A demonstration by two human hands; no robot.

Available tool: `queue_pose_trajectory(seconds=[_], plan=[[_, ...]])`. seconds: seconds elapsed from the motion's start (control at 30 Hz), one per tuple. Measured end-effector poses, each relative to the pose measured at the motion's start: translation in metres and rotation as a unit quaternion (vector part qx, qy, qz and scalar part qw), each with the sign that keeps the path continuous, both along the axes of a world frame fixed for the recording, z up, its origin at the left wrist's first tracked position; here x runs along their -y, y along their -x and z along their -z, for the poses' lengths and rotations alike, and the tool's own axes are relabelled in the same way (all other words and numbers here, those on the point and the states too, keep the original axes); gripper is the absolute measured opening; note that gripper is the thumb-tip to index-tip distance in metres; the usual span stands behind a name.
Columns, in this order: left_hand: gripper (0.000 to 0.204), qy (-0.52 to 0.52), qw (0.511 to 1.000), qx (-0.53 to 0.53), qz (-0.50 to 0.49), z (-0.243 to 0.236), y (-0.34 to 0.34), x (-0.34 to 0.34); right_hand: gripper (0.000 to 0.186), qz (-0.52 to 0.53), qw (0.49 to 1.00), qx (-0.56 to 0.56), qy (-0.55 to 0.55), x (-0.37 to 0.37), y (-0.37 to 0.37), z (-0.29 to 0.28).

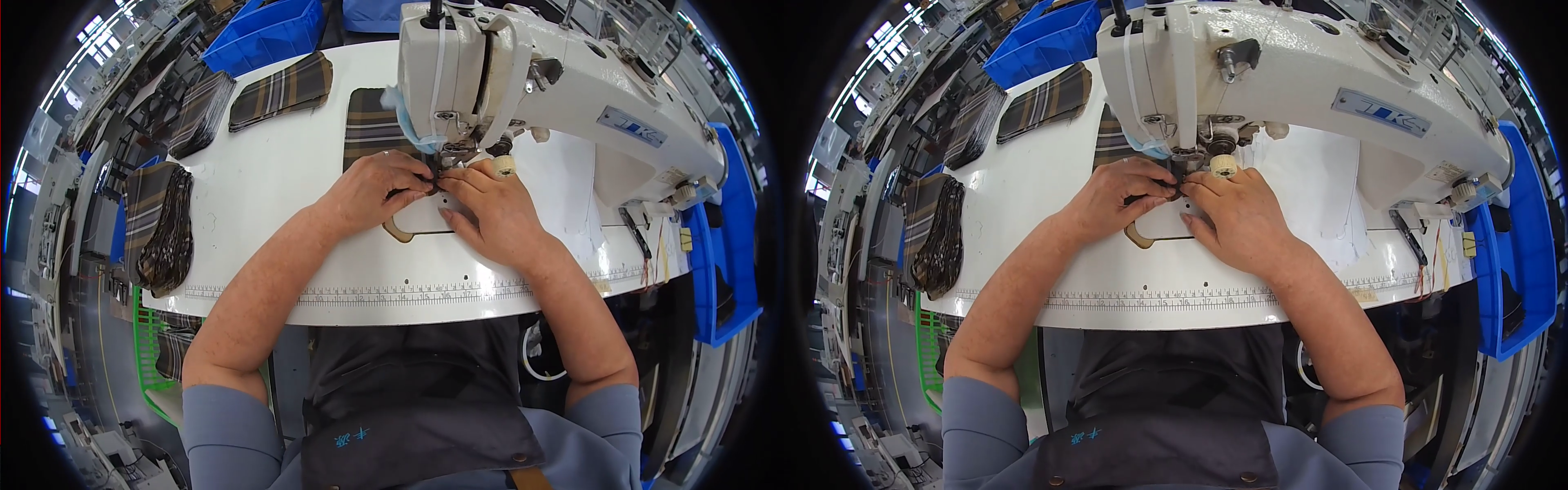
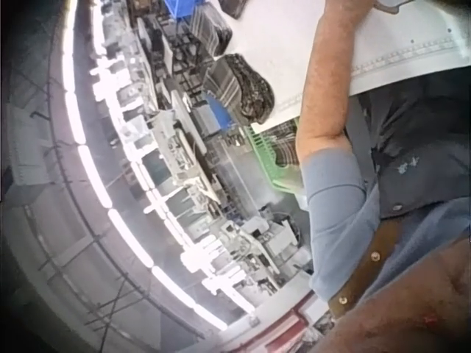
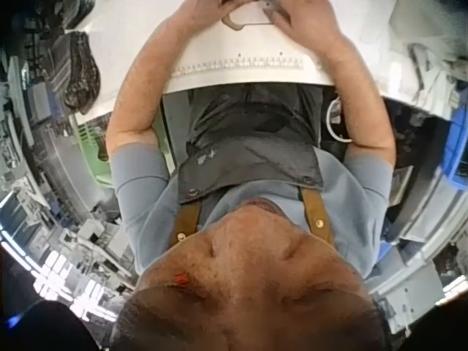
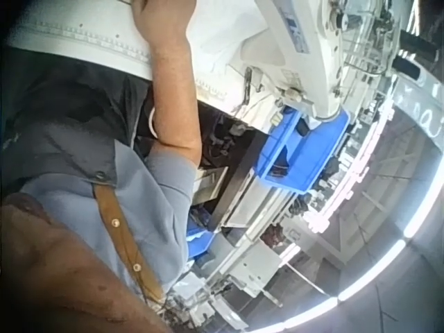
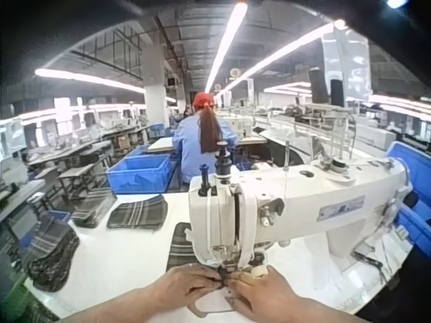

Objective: Sewing pieces of plaid fabric together using an industrial sewing machine in a garment factory.

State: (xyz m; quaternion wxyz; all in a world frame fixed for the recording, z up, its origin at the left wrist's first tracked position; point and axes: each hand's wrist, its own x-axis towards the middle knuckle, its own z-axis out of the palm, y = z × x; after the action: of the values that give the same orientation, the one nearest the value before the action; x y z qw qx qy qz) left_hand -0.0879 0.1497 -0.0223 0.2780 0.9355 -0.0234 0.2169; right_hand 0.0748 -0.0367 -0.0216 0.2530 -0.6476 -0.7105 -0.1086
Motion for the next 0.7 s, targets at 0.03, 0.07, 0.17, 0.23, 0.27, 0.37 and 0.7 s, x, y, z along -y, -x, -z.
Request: queue_pose_trajectory(seconds=[0.03, 0.07, 0.17, 0.23, 0.27, 0.37, 0.7], plan=[[0.015, -0.014, 1.0, 0.001, -0.003, 0.0, -0.002, -0.002, 0.033, -0.001, 1.0, 0.002, 0.001, 0.0, 0.001, 0.0], [0.015, -0.029, 1.0, 0.002, -0.005, 0.0, -0.004, -0.003, 0.033, 0.001, 1.0, -0.004, 0.009, 0.0, 0.001, -0.001], [0.018, -0.034, 0.998, -0.043, -0.027, -0.002, -0.008, -0.005, 0.034, 0.008, 1.0, -0.006, 0.022, 0.001, 0.003, -0.002], [0.019, -0.055, 0.997, -0.042, -0.032, -0.003, -0.01, -0.003, 0.034, 0.012, 1.0, -0.003, 0.025, 0.001, 0.003, -0.003], [0.02, -0.077, 0.995, -0.042, -0.038, -0.003, -0.01, -0.002, 0.034, 0.012, 1.0, -0.002, 0.021, 0.002, 0.003, -0.003], [0.021, -0.1, 0.993, -0.031, -0.06, -0.003, -0.008, 0.004, 0.034, 0.013, 1.0, -0.003, 0.015, 0.002, 0.003, -0.002], [0.022, -0.085, 0.994, -0.001, -0.071, 0.002, -0.005, 0.016, 0.033, 0.009, 1.0, 0.001, 0.006, 0.002, 0.003, -0.001]])
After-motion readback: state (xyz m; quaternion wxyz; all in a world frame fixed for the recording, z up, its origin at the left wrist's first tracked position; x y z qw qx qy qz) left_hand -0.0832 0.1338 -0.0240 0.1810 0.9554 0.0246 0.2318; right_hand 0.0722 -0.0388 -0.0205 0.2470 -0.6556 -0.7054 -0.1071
